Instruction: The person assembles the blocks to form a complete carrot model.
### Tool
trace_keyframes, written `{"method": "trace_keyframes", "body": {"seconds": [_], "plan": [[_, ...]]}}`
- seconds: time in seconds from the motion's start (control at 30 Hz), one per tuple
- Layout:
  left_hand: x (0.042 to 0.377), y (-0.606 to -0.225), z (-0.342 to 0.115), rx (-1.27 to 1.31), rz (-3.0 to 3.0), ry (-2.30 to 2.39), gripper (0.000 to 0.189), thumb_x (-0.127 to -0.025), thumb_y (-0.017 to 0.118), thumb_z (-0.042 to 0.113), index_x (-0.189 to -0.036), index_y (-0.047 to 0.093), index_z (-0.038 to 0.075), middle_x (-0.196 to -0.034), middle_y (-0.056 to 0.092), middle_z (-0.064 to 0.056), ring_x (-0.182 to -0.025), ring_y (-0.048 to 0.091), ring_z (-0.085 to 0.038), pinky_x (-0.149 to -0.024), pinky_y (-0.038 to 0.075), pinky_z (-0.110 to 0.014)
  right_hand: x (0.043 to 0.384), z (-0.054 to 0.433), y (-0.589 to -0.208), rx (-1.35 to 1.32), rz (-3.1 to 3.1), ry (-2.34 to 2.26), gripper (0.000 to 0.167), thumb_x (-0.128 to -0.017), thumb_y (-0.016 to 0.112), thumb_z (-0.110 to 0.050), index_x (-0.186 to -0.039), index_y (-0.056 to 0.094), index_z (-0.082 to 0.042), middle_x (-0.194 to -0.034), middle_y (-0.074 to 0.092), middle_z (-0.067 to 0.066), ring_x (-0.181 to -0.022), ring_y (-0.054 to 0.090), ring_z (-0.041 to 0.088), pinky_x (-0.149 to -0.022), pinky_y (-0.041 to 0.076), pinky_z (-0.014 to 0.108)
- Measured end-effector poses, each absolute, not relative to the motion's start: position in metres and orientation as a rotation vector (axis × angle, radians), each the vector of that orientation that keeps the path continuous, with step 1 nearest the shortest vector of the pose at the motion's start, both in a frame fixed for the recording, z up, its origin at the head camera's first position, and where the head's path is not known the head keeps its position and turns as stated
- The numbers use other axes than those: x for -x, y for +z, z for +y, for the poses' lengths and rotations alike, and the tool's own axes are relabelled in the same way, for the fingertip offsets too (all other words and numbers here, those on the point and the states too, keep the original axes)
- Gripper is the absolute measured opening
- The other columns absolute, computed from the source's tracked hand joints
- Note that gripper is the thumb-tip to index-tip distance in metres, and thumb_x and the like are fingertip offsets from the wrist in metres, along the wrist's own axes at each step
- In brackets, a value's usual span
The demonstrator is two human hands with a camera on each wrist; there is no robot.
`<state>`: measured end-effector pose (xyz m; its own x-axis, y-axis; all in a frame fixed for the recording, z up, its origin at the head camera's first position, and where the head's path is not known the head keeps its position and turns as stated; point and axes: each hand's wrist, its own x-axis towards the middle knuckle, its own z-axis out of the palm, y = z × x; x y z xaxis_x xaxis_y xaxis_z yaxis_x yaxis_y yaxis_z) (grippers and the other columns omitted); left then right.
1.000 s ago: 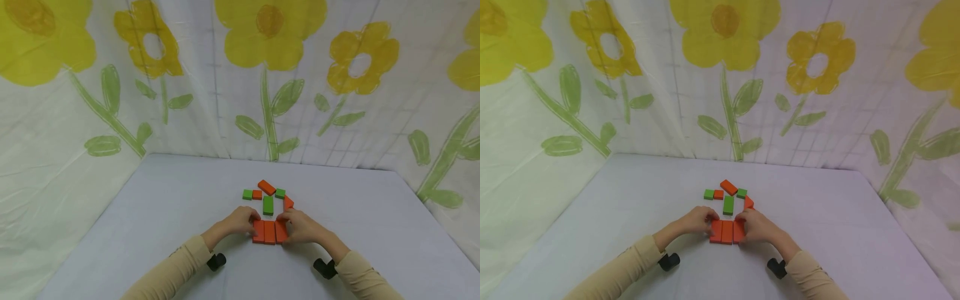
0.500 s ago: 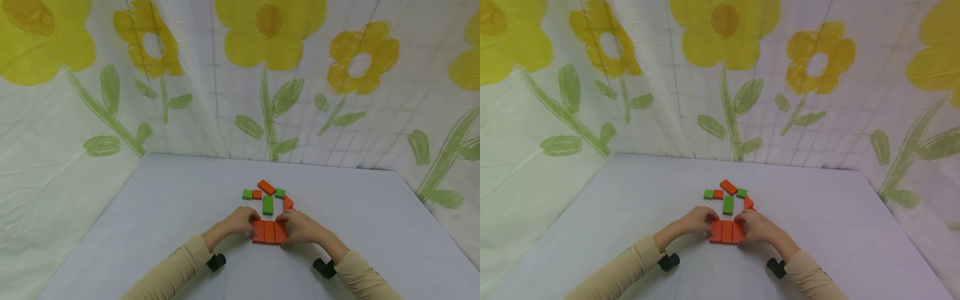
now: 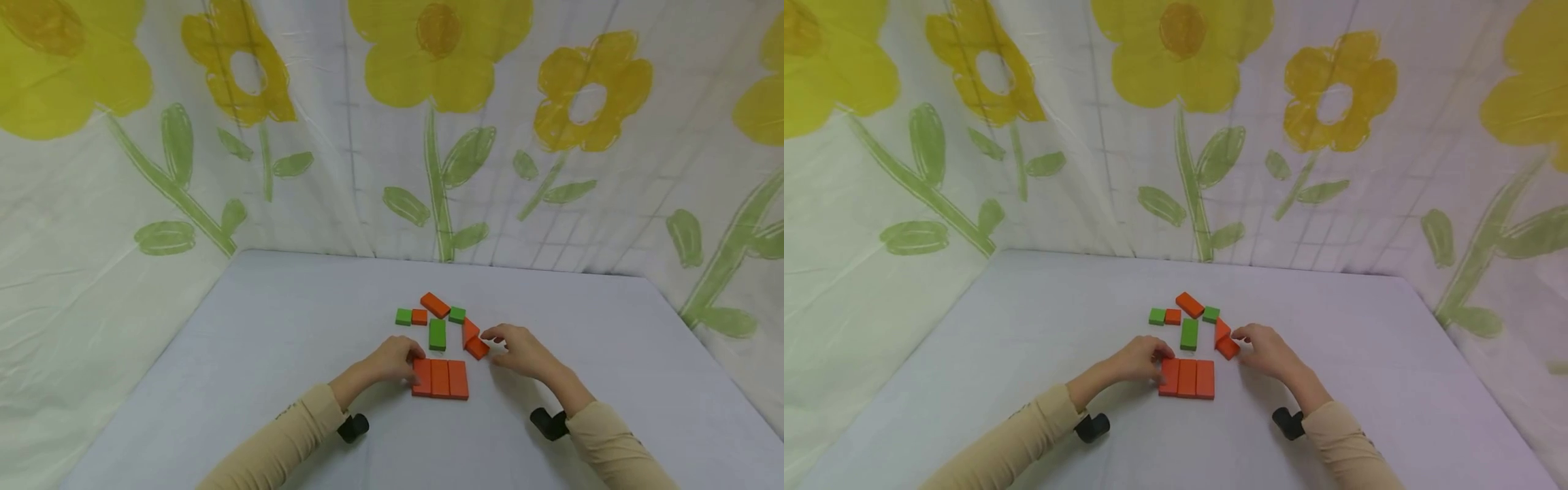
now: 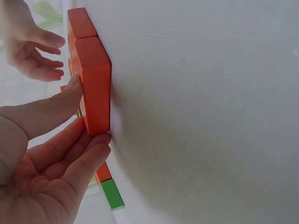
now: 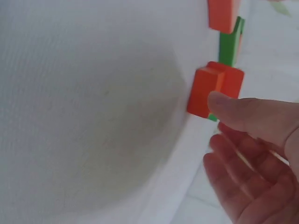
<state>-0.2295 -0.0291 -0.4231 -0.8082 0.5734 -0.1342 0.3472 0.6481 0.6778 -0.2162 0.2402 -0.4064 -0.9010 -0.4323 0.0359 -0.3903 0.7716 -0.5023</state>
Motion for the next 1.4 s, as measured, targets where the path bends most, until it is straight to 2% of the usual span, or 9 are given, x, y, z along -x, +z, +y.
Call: {"method": "trace_keyframes", "body": {"seconds": [0.27, 0.37, 0.53, 0.77, 1.07, 1.27, 1.4], "plan": [[0.228, -0.424, -0.028, -0.716, 2.529, 0.948, 0.038, -0.076, 0.081, 0.004, -0.111, 0.067, -0.003, -0.098, 0.063, -0.006, -0.085, 0.051, -0.016, -0.08, 0.047, -0.03, 0.221, 0.238, -0.417, 0.757, 2.903, -0.633, 0.036, -0.079, 0.068, 0.013, -0.114, 0.064, 0.009, -0.113, 0.064, 0.02, -0.11, 0.057, 0.041, -0.091, 0.046, 0.052], [0.228, -0.424, -0.029, -0.718, 2.528, 0.953, 0.038, -0.076, 0.081, 0.003, -0.111, 0.067, -0.004, -0.097, 0.062, -0.006, -0.085, 0.051, -0.017, -0.08, 0.047, -0.03, 0.224, 0.237, -0.421, 0.806, 2.936, -0.548, 0.033, -0.08, 0.068, 0.011, -0.113, 0.065, 0.008, -0.108, 0.065, 0.017, -0.104, 0.059, 0.037, -0.088, 0.049, 0.048], [0.228, -0.423, -0.03, -0.724, 2.527, 0.953, 0.037, -0.077, 0.08, 0.003, -0.111, 0.067, -0.004, -0.097, 0.062, -0.006, -0.085, 0.05, -0.017, -0.079, 0.046, -0.03, 0.227, 0.236, -0.423, 0.882, 2.974, -0.466, 0.023, -0.081, 0.071, 0.007, -0.104, 0.07, 0.004, -0.097, 0.065, 0.012, -0.093, 0.061, 0.031, -0.083, 0.051, 0.044], [0.227, -0.424, -0.03, -0.731, 2.526, 0.953, 0.038, -0.076, 0.081, 0.003, -0.111, 0.067, -0.004, -0.097, 0.062, -0.006, -0.085, 0.05, -0.016, -0.079, 0.046, -0.029, 0.223, 0.234, -0.417, 0.718, 2.957, -0.595, 0.023, -0.077, 0.078, -0.003, -0.099, 0.071, -0.001, -0.093, 0.067, 0.005, -0.089, 0.061, 0.027, -0.08, 0.052, 0.044], [0.228, -0.425, -0.029, -0.727, 2.525, 0.951, 0.038, -0.076, 0.081, 0.004, -0.111, 0.067, -0.003, -0.095, 0.061, -0.005, -0.084, 0.049, -0.016, -0.078, 0.045, -0.029, 0.195, 0.213, -0.411, 0.676, 2.918, -0.861, 0.023, -0.074, 0.082, -0.011, -0.096, 0.074, -0.009, -0.093, 0.068, -0.003, -0.086, 0.06, 0.02, -0.073, 0.051, 0.035], [0.228, -0.424, -0.03, -0.756, 2.531, 0.953, 0.037, -0.075, 0.081, 0.002, -0.109, 0.068, -0.004, -0.094, 0.062, -0.006, -0.082, 0.049, -0.015, -0.076, 0.045, -0.027, 0.171, 0.188, -0.409, 0.798, 2.815, -0.911, 0.031, -0.071, 0.087, -0.019, -0.097, 0.075, -0.007, -0.091, 0.071, -0.004, -0.082, 0.06, 0.013, -0.071, 0.05, 0.029], [0.229, -0.424, -0.031, -0.759, 2.527, 0.961, 0.037, -0.075, 0.08, 0.001, -0.109, 0.067, -0.005, -0.094, 0.064, -0.007, -0.081, 0.049, -0.016, -0.076, 0.046, -0.028, 0.163, 0.174, -0.411, 0.902, 2.787, -0.83, 0.03, -0.069, 0.087, -0.021, -0.094, 0.076, -0.008, -0.089, 0.071, -0.005, -0.08, 0.058, 0.007, -0.07, 0.049, 0.027]]}}
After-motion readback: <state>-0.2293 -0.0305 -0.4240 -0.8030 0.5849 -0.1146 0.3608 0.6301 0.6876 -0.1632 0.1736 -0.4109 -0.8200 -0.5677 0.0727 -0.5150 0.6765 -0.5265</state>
